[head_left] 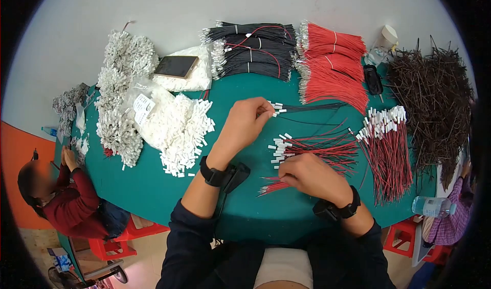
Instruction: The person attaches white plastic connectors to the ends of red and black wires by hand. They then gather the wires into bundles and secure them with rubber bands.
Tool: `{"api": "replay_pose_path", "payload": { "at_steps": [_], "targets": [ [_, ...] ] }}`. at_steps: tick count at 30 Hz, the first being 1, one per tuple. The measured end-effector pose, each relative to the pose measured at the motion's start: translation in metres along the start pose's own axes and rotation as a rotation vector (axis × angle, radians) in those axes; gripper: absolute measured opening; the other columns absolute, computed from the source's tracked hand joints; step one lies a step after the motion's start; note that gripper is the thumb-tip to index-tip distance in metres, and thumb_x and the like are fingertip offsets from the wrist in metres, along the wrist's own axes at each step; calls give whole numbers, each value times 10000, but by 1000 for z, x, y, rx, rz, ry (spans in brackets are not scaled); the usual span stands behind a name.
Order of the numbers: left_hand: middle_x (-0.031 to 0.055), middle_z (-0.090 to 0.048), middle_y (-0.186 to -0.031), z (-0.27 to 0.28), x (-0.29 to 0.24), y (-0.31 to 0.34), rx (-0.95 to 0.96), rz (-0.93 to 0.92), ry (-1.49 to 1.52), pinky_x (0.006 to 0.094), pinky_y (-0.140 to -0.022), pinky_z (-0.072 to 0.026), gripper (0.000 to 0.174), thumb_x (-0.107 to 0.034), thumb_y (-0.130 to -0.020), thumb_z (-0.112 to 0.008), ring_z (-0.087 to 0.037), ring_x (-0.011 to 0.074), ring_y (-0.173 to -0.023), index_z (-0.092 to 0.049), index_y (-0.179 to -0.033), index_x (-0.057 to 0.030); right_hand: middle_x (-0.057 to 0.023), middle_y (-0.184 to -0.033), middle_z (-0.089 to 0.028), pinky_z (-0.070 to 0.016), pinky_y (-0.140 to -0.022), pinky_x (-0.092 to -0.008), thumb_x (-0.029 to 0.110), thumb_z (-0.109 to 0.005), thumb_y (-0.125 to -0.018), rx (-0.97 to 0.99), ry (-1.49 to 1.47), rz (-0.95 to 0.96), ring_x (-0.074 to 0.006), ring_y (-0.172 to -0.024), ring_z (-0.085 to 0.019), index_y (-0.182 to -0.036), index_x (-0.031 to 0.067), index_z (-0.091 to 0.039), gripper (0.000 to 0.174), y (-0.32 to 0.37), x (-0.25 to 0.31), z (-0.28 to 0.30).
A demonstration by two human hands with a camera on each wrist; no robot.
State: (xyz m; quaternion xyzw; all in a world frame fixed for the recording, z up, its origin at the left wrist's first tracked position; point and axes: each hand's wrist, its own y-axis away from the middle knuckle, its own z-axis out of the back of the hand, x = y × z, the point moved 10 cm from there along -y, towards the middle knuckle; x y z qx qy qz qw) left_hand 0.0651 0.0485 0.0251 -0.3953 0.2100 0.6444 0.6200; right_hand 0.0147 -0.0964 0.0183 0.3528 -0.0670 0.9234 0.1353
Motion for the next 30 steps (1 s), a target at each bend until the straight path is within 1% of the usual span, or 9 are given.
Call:
{"api": "replay_pose_path", "payload": {
  "at_steps": [2, 8, 11, 13, 14, 17, 21, 25, 30],
  "targets": [
    [85, -723, -889, -8, 7, 4, 96, 181, 326, 271, -729, -539, 104, -65, -940, -659, -684, 131, -809, -695, -925, 31, -133, -823, -680, -525, -694, -419, 62, -708, -789, -17, -76, -25, -339, -762, -660, -855, 7, -676, 92, 0, -2, 8],
    [79, -733, -934, 0, -11, 9, 98, 192, 535, 262, -750, -546, 166, -78, -957, -664, -684, 119, -841, -723, -1055, 42, -135, -860, -703, -535, -685, -389, 31, -719, -817, -160, -133, 22, -333, -749, -674, -876, 4, -680, 75, 2, 6, 33],
    [89, -740, -953, 3, -19, 12, 106, 199, 632, 257, -750, -548, 203, -72, -946, -683, -691, 121, -842, -719, -1110, 42, -155, -825, -676, -527, -664, -380, 26, -682, -865, -260, -300, -5, -328, -720, -671, -885, -13, -662, 48, 6, 15, 54],
    [91, -742, -952, 7, -28, 15, 111, 196, 672, 256, -752, -551, 199, -69, -941, -691, -695, 123, -844, -720, -1105, 40, -120, -817, -679, -517, -618, -336, -15, -683, -869, -374, -494, -39, -252, -663, -668, -904, -19, -679, 36, 13, 16, 71],
    [94, -745, -951, 8, -33, 17, 116, 193, 714, 256, -755, -554, 196, -66, -936, -699, -700, 126, -846, -722, -1100, 38, -120, -817, -679, -517, -618, -336, -15, -683, -869, -373, -494, -39, -252, -663, -668, -904, -19, -679, 36, 16, 22, 76],
    [101, -747, -945, 4, -41, 21, 145, 202, 723, 253, -761, -559, 189, -59, -931, -703, -704, 127, -847, -722, -1094, 36, -71, -747, -661, -457, -545, -275, -45, -751, -800, -695, -110, -17, -155, -589, -608, -950, 14, -731, 162, 42, 32, 116],
    [107, -748, -934, -5, -52, 25, 190, 205, 801, 248, -761, -562, 180, -50, -928, -705, -703, 125, -838, -720, -1083, 39, -48, -648, -605, -392, -509, -283, -34, -812, -728, -864, 127, -29, -145, -551, -545, -873, 19, -747, 168, 57, 40, 137],
    [108, -747, -927, -11, -60, 29, 230, 211, 825, 246, -759, -567, 169, -30, -925, -701, -705, 124, -832, -712, -1076, 46, -47, -645, -600, -405, -528, -287, -39, -810, -717, -851, 189, -13, -170, -569, -556, -877, 17, -744, 183, 55, 36, 138],
    [101, -745, -916, -12, -62, 29, 236, 205, 875, 246, -758, -567, 162, -28, -923, -702, -702, 123, -819, -708, -1066, 47, -63, -757, -645, -444, -619, -330, -24, -812, -693, -873, 187, 55, -226, -691, -594, -865, 35, -743, 194, 54, 35, 136]
  ]
}}
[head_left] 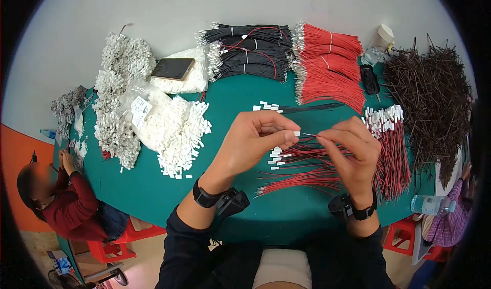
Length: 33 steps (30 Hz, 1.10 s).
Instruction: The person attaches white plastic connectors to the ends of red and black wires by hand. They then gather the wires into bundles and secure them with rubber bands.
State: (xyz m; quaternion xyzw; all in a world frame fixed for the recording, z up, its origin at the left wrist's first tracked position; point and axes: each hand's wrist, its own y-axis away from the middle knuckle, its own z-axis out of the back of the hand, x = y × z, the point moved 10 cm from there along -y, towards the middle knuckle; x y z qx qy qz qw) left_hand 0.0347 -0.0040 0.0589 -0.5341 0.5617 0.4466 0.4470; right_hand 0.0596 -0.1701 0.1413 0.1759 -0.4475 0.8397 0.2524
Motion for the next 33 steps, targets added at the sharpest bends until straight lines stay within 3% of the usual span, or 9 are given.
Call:
{"api": "replay_pose_path", "payload": {
  "at_steps": [3, 6, 33],
  "targets": [
    [98, -743, -905, 1, 3, -1, -12, 9, 23, 245, -755, -565, 156, -33, -921, -706, -698, 121, -808, -709, -1056, 45, -71, -795, -649, -462, -666, -312, -61, -803, -689, 29, 24, 21, -205, -749, -604, -871, 17, -742, 207, 1, 2, -1],
    [95, -743, -901, 1, 4, -1, -8, 23, 21, 248, -754, -565, 158, -39, -920, -709, -698, 121, -806, -710, -1055, 42, -66, -814, -655, -452, -668, -348, -8, -821, -682, 4, 34, 22, -242, -752, -599, -850, 48, -743, 194, 1, 2, 0],
    [101, -740, -892, -8, 11, -1, 42, 63, 47, 252, -728, -558, 152, -56, -935, -693, -694, 127, -788, -707, -1052, 39, -53, -822, -656, -461, -709, -353, 16, -821, -678, 39, 39, 27, -247, -797, -601, -848, 58, -750, 188, 1, 3, -5]
  ]
}}
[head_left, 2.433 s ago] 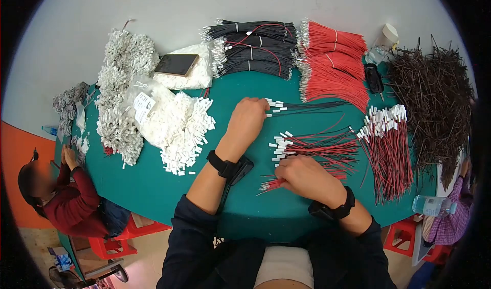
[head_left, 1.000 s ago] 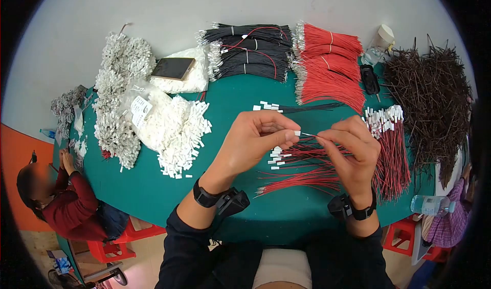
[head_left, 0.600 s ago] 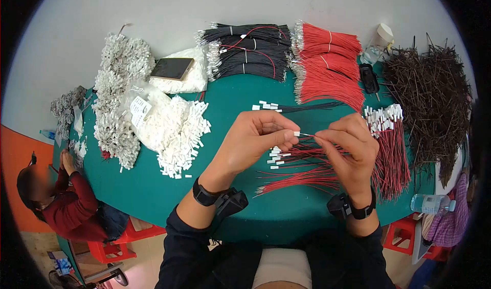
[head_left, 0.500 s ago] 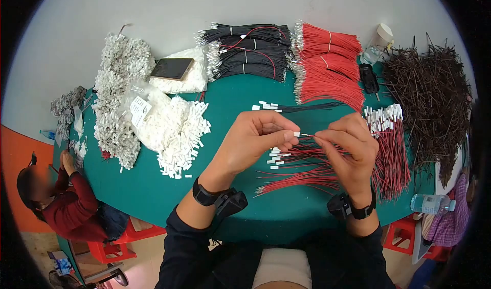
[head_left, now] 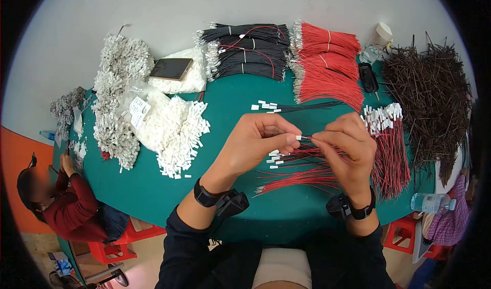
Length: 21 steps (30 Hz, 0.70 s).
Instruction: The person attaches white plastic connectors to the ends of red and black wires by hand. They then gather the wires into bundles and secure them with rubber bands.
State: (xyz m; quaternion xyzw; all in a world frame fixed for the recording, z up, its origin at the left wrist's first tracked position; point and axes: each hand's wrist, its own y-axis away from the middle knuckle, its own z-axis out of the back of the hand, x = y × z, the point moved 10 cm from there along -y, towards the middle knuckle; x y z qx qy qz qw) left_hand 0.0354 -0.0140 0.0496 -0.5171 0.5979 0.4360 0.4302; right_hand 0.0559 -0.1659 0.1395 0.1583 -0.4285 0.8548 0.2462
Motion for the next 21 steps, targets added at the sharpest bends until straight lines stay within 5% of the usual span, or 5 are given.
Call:
{"api": "replay_pose_path", "payload": {
  "at_steps": [21],
  "targets": [
    [107, -743, -921, -4, 4, 1, -10, -8, -48, 243, -750, -566, 148, -36, -925, -705, -702, 126, -819, -707, -1048, 46, -71, -762, -637, -444, -687, -342, 12, -796, -712, 49, -86, -10, -243, -750, -624, -828, 46, -724, 141, 0, -1, -9]
  ]
}}
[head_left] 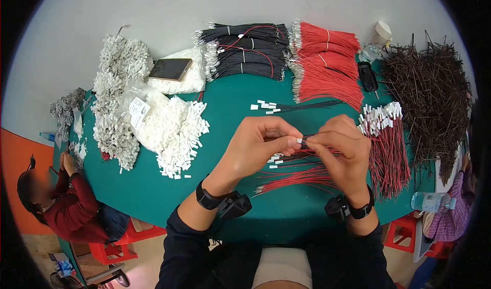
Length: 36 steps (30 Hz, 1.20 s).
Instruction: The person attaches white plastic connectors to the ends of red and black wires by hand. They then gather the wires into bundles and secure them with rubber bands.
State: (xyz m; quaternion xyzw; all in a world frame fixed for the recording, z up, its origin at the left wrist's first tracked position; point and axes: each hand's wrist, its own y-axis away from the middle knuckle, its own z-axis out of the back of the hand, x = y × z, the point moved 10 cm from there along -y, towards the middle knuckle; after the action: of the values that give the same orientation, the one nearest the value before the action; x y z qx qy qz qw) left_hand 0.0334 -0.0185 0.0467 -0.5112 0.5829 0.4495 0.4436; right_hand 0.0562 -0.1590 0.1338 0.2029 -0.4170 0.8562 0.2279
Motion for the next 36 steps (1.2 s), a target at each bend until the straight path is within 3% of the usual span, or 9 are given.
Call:
{"api": "replay_pose_path", "payload": {
  "at_steps": [10, 13, 15, 19, 23, 27, 29, 32, 36],
  "targets": [
    [101, -741, -922, -2, 5, -2, 8, 15, 3, 250, -756, -570, 142, -38, -926, -704, -702, 124, -825, -706, -1043, 43, -81, -761, -635, -474, -699, -355, -1, -785, -717, 21, -28, -24, -250, -749, -626, -824, 33, -714, 133, -1, -3, -2],
    [93, -738, -908, -4, 12, -7, 17, 24, 31, 249, -746, -565, 136, -41, -930, -701, -695, 118, -813, -705, -1039, 40, -97, -765, -644, -495, -700, -374, -2, -767, -733, 75, -132, -106, -272, -759, -635, -842, 18, -716, 122, -3, -15, 1],
    [89, -736, -900, -2, 23, -13, 24, 28, 31, 248, -739, -563, 134, -46, -934, -698, -691, 116, -804, -705, -1037, 38, -132, -800, -666, -509, -692, -392, 7, -750, -753, 236, -215, -367, -309, -784, -651, -843, 0, -708, 100, 5, -43, -7],
    [83, -737, -885, 1, 38, -20, 18, 20, -360, 260, -712, -547, 93, -48, -915, -696, -688, 126, -768, -714, -967, 27, -150, -824, -662, -511, -742, -434, 14, -739, -744, 342, 285, -205, -349, -836, -641, -795, -10, -676, 85, 17, -87, -12],
    [105, -724, -837, -1, 45, -20, 42, -36, -900, 325, -698, -546, 69, -48, -832, -718, -694, 243, -711, -715, -869, 11, -141, -845, -648, -507, -780, -444, 14, -740, -731, 471, 226, -209, -347, -878, -631, -829, 0, -682, 114, 30, -108, -36],
    [132, -704, -908, 9, 44, -20, 30, -69, -971, 381, -784, -543, 157, -76, -784, -749, -674, 330, -845, -708, -920, -8, -127, -906, -642, -501, -839, -439, 22, -748, -721, 526, 273, -159, -348, -936, -614, -917, 16, -686, 205, 35, -107, -45],
    [130, -675, -980, 8, 28, -16, -68, -356, -1159, 420, -869, -513, 296, -97, -770, -772, -631, 335, -1004, -680, -1043, -30, -122, -920, -639, -498, -859, -437, 27, -752, -717, 521, 284, -134, -349, -948, -607, -940, 20, -684, 233, 36, -107, -47],
    [140, -648, -1024, 10, 46, -18, -19, -226, -1201, 441, -924, -484, 414, -105, -763, -785, -588, 342, -1089, -634, -1144, -47, -116, -888, -637, -493, -855, -438, 25, -750, -708, 556, 261, -138, -350, -922, -600, -911, 19, -665, 220, 41, -107, -52],
    [132, -642, -964, 12, 51, -17, -6, -205, -1225, 440, -883, -498, 410, -100, -761, -786, -611, 343, -1020, -627, -1134, -45, -123, -794, -616, -492, -782, -439, 9, -735, -699, 655, 230, -222, -341, -855, -599, -812, 19, -627, 156, 54, -118, -58]
  ]
}}
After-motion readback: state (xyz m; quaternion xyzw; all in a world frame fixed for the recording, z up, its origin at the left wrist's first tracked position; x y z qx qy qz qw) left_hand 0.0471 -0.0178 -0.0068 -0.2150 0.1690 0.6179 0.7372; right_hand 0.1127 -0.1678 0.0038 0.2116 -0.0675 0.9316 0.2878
